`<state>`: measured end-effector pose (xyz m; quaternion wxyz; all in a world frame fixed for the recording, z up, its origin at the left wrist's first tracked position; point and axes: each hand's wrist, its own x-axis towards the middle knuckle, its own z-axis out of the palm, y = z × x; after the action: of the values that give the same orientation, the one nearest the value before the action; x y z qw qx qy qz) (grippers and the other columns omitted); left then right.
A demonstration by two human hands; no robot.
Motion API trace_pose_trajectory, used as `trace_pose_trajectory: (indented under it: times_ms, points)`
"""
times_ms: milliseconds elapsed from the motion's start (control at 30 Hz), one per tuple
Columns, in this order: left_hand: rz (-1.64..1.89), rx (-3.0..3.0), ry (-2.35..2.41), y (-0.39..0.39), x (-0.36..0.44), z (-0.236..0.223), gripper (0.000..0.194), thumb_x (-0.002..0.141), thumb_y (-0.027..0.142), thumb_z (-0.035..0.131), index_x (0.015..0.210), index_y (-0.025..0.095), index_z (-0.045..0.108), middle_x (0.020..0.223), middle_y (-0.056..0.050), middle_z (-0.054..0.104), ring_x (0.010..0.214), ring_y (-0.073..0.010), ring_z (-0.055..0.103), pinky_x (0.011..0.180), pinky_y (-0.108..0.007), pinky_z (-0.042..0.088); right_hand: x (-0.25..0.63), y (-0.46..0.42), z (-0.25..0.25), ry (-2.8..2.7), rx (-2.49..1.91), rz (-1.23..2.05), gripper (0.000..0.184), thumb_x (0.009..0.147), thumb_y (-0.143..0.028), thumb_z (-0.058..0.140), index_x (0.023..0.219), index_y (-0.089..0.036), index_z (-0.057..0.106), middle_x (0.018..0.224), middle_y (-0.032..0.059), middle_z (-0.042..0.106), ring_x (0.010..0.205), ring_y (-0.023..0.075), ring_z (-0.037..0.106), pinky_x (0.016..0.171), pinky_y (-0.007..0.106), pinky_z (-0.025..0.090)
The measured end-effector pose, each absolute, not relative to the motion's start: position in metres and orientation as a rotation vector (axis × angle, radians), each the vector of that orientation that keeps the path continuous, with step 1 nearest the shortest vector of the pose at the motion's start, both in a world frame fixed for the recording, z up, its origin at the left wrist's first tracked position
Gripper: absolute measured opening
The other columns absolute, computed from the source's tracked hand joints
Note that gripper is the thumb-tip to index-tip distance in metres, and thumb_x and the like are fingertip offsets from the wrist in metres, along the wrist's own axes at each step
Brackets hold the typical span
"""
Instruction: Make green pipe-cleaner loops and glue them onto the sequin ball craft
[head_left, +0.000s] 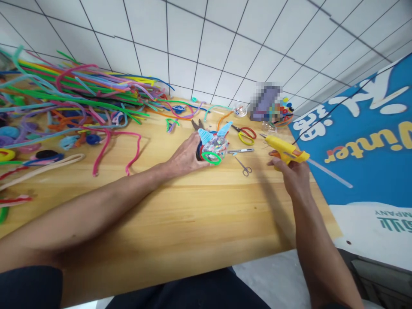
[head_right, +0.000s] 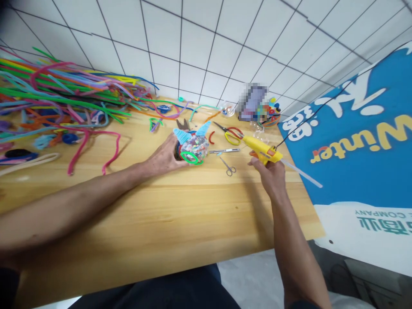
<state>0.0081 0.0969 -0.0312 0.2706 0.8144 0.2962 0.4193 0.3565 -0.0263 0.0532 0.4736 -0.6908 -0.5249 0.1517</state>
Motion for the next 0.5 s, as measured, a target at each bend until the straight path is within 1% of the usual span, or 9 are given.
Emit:
trace_pose_trajectory:
  times_ms: [67,133,167,300,400,500]
  points:
    - [1.125,2.190,0.804,0.098,0.007,-0.031,0.089,0.077,0.056,0.097,0.147,0.023,0.053,0.149,-0.018,0.065,0.142,-0.0412,0.065,0.122,-0.060,0.056,0.337,-0.027,0.060,-1.374,-1.636,0.448,0.027,0.081,-0.045,0.086,0.096,-0.024,0.082,0.095,0.0061,0.084,0.079,0.0255,0.077,0.071,0.041,0.066]
    - [1.127,2.175,0.815,0.098,0.006,-0.031,0.089,0.077,0.054,0.098,0.148,0.023,0.053,0.149,-0.018,0.065,0.141,-0.0413,0.065,0.121,-0.060,0.057,0.320,-0.026,0.059,-1.458,-1.586,0.481,0.026,0.082,-0.047,0.087,0.094,-0.024,0.082,0.090,0.0047,0.083,0.081,0.0261,0.078,0.071,0.040,0.066]
    - [1.129,2.166,0.818,0.098,0.006,-0.032,0.089,0.077,0.054,0.098,0.148,0.023,0.054,0.149,-0.018,0.065,0.140,-0.0414,0.065,0.121,-0.060,0.057,0.313,-0.025,0.057,-1.521,-1.550,0.475,0.025,0.084,-0.047,0.087,0.094,-0.025,0.081,0.091,0.0042,0.083,0.082,0.0263,0.078,0.073,0.040,0.066]
    - [1.135,2.139,0.807,0.098,0.005,-0.034,0.091,0.077,0.057,0.098,0.150,0.024,0.053,0.150,-0.018,0.065,0.142,-0.0421,0.064,0.123,-0.062,0.054,0.296,-0.022,0.039,-1.799,-1.383,0.363,0.015,0.093,-0.040,0.080,0.100,-0.028,0.080,0.103,0.0040,0.084,0.094,0.0271,0.079,0.086,0.045,0.067]
    - [1.140,2.128,0.791,0.099,0.005,-0.036,0.090,0.078,0.060,0.097,0.149,0.025,0.054,0.148,-0.017,0.066,0.142,-0.0423,0.064,0.122,-0.062,0.055,0.294,-0.026,0.024,-1.790,-1.364,0.286,0.016,0.097,-0.038,0.078,0.111,-0.029,0.080,0.104,0.0035,0.085,0.092,0.0261,0.080,0.085,0.044,0.067]
    - [1.149,2.120,0.791,0.099,0.004,-0.037,0.087,0.080,0.062,0.095,0.148,0.026,0.055,0.146,-0.017,0.067,0.139,-0.0417,0.066,0.120,-0.062,0.057,0.298,-0.032,0.013,-1.761,-1.431,0.222,0.021,0.097,-0.038,0.079,0.116,-0.031,0.080,0.104,0.0035,0.086,0.089,0.0270,0.081,0.084,0.043,0.068]
